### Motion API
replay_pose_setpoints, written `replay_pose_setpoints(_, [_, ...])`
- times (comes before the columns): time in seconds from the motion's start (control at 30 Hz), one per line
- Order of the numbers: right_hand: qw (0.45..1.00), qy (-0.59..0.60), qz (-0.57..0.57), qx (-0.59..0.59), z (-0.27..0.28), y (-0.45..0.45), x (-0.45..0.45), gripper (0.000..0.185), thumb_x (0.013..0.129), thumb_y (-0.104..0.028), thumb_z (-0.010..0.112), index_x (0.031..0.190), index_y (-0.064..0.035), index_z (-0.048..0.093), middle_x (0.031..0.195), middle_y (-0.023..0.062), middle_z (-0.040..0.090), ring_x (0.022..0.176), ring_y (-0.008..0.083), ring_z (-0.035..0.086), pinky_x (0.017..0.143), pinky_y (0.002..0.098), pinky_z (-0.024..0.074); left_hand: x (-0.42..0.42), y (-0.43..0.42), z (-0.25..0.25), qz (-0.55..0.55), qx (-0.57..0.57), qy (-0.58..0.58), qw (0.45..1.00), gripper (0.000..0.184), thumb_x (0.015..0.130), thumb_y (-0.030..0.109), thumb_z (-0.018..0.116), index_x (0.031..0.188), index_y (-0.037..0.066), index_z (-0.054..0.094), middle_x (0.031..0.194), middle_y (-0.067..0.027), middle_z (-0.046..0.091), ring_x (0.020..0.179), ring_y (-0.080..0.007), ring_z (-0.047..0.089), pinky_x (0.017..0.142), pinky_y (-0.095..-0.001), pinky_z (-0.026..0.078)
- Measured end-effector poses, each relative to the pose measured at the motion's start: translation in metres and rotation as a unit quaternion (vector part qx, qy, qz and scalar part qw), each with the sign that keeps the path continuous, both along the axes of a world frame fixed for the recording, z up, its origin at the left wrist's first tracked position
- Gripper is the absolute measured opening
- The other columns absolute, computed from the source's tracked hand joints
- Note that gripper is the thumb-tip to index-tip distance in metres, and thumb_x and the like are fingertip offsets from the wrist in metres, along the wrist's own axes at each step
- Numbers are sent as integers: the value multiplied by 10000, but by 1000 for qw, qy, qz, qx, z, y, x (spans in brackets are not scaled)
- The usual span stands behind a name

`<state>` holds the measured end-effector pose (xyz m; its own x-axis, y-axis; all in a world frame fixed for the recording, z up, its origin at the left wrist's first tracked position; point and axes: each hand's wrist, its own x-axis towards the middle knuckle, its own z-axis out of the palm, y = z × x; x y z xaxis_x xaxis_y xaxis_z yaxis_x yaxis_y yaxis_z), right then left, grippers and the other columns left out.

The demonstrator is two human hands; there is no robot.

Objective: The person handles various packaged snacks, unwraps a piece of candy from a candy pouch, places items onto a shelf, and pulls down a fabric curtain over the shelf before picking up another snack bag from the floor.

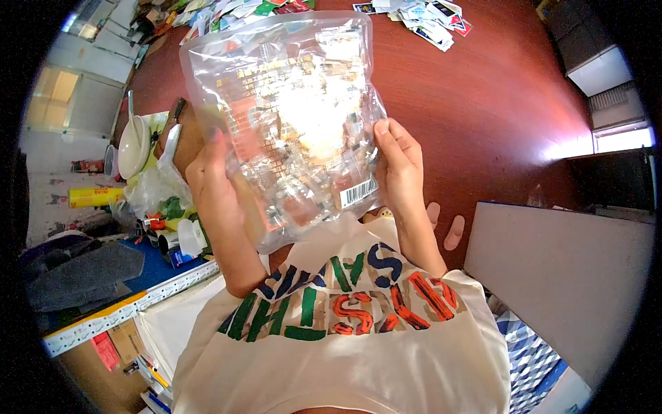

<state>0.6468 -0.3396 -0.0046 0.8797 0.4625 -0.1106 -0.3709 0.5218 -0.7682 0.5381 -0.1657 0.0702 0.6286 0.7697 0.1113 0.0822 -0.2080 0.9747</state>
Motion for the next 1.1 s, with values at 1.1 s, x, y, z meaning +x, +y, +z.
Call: replay_pose_setpoints(1.1, [1000, 4, -1, -22, 5, 0, 4, 193, 961, -181, 474, 927, -23, 578, 819, -5, 583, 725, 49, 511, 691, 214, 421, 4, -5, 2, 29, 15, 5, 999, 459, 956, 335, 492, 647, -4, 478, 596, 52, 328, 599, -50, 280, 518, -257, 218])
